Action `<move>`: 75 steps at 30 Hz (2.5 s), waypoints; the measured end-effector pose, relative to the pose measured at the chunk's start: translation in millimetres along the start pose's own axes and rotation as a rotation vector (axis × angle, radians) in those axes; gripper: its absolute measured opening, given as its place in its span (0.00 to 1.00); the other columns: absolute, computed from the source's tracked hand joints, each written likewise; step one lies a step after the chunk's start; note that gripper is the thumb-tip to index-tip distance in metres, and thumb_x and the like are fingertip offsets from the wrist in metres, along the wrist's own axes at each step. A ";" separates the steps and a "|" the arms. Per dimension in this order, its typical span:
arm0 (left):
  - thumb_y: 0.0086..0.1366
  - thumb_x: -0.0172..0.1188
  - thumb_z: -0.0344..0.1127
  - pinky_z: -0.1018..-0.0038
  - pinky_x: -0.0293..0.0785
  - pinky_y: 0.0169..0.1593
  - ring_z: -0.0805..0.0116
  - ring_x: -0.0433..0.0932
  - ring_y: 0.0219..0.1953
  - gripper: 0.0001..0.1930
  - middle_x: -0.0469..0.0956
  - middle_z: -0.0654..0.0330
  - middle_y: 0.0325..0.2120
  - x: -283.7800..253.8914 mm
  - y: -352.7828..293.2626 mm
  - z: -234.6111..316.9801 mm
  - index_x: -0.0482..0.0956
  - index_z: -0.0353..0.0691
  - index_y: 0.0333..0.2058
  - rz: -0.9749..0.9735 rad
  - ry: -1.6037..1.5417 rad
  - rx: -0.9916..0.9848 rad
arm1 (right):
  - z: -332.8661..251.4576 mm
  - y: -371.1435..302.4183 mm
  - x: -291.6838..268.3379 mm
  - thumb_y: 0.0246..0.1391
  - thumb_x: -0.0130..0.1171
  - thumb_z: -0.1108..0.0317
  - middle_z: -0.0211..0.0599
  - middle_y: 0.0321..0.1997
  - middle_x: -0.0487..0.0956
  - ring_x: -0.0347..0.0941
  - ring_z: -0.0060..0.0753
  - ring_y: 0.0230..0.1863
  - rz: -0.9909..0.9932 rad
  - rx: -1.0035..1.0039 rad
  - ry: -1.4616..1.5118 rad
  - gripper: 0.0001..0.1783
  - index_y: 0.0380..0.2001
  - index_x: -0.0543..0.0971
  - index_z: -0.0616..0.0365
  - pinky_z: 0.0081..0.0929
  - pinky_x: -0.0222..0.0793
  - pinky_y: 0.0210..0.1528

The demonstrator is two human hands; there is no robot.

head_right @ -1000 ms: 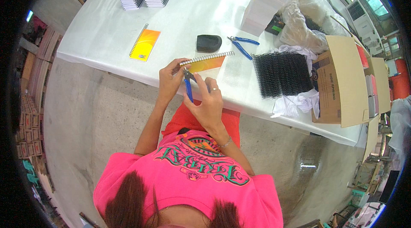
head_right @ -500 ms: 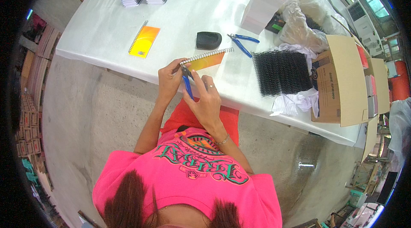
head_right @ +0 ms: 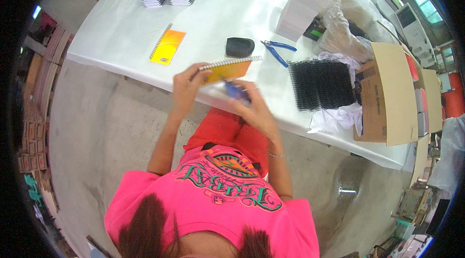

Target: The person assembles spiral-bound notebooks by inserting black plastic coils into the spine of yellow-covered notebooks. They use pliers to secure the coils and a small black tool to press them into place. Completed notebooks are stacked on the table.

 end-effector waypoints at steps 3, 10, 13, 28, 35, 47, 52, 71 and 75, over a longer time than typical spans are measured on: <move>0.66 0.55 0.29 0.76 0.75 0.36 0.76 0.77 0.28 0.15 0.81 0.59 0.26 -41.7 32.4 20.6 0.81 0.39 0.50 -0.122 0.193 0.005 | 19.6 -5.9 -59.7 0.53 0.61 0.64 0.52 0.49 0.70 0.68 0.54 0.52 0.390 -0.072 -0.557 0.29 0.58 0.70 0.60 0.44 0.63 0.57; 0.71 0.46 0.34 0.70 0.68 0.62 0.64 0.74 0.53 0.19 0.77 0.56 0.53 -95.7 126.9 51.8 0.75 0.48 0.59 -0.285 0.469 0.432 | 59.7 -5.6 -77.3 0.56 0.59 0.60 0.54 0.55 0.68 0.63 0.54 0.56 0.637 -0.032 -0.858 0.27 0.59 0.71 0.54 0.49 0.58 0.59; 0.71 0.43 0.32 0.65 0.56 0.69 0.58 0.66 0.62 0.22 0.69 0.55 0.60 -71.0 163.0 2.2 0.72 0.53 0.61 -0.567 0.597 0.336 | 56.6 -5.4 -74.6 0.58 0.58 0.60 0.53 0.55 0.68 0.63 0.54 0.57 0.629 -0.036 -0.875 0.25 0.58 0.72 0.52 0.48 0.58 0.59; 0.42 0.75 0.27 0.62 0.58 0.71 0.55 0.57 0.69 0.44 0.56 0.53 0.69 -103.8 96.1 -98.9 0.73 0.60 0.61 -0.600 0.751 -0.047 | 57.3 -8.6 -76.9 0.59 0.57 0.59 0.52 0.56 0.68 0.62 0.53 0.58 0.652 -0.030 -0.882 0.25 0.58 0.73 0.51 0.49 0.58 0.59; 0.46 0.72 0.27 0.65 0.61 0.70 0.58 0.60 0.68 0.37 0.59 0.60 0.68 -120.1 90.2 -104.8 0.76 0.54 0.58 -0.544 0.693 -0.065 | 56.8 -8.7 -77.4 0.59 0.57 0.59 0.54 0.55 0.68 0.63 0.55 0.58 0.653 -0.033 -0.880 0.25 0.58 0.73 0.51 0.50 0.58 0.59; 0.59 0.62 0.26 0.67 0.62 0.68 0.58 0.66 0.64 0.26 0.65 0.57 0.64 -124.2 70.4 -91.5 0.75 0.45 0.58 -0.425 0.619 -0.026 | 46.3 -8.4 -81.9 0.59 0.59 0.61 0.54 0.56 0.68 0.61 0.54 0.59 0.657 -0.079 -0.755 0.24 0.58 0.73 0.54 0.49 0.58 0.60; 0.60 0.61 0.28 0.67 0.63 0.68 0.57 0.67 0.64 0.25 0.67 0.53 0.62 -128.2 67.3 -96.9 0.75 0.44 0.58 -0.413 0.617 -0.027 | -13.6 1.8 -129.3 0.59 0.61 0.64 0.54 0.55 0.70 0.62 0.53 0.60 0.719 -0.236 -0.754 0.21 0.54 0.76 0.56 0.46 0.57 0.62; 0.57 0.64 0.26 0.60 0.59 0.69 0.51 0.60 0.67 0.34 0.56 0.53 0.68 -121.3 63.3 -34.5 0.68 0.49 0.63 -0.310 0.568 0.103 | -43.5 190.4 -363.4 0.57 0.57 0.37 0.30 0.28 0.75 0.70 0.23 0.28 0.573 0.084 -0.332 0.35 0.41 0.80 0.64 0.25 0.69 0.34; 0.58 0.65 0.30 0.60 0.61 0.67 0.50 0.61 0.66 0.33 0.58 0.51 0.66 -102.2 64.8 6.1 0.68 0.50 0.63 -0.245 0.501 0.207 | -41.9 198.2 -360.5 0.54 0.63 0.42 0.25 0.24 0.73 0.67 0.19 0.25 0.502 -0.062 -0.174 0.28 0.33 0.80 0.62 0.21 0.66 0.29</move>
Point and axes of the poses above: each hand's wrist, its own y-axis towards the middle knuckle, its own x-axis out of the palm, z = x × y, the point moved 10 cm from there along y, towards the middle knuckle
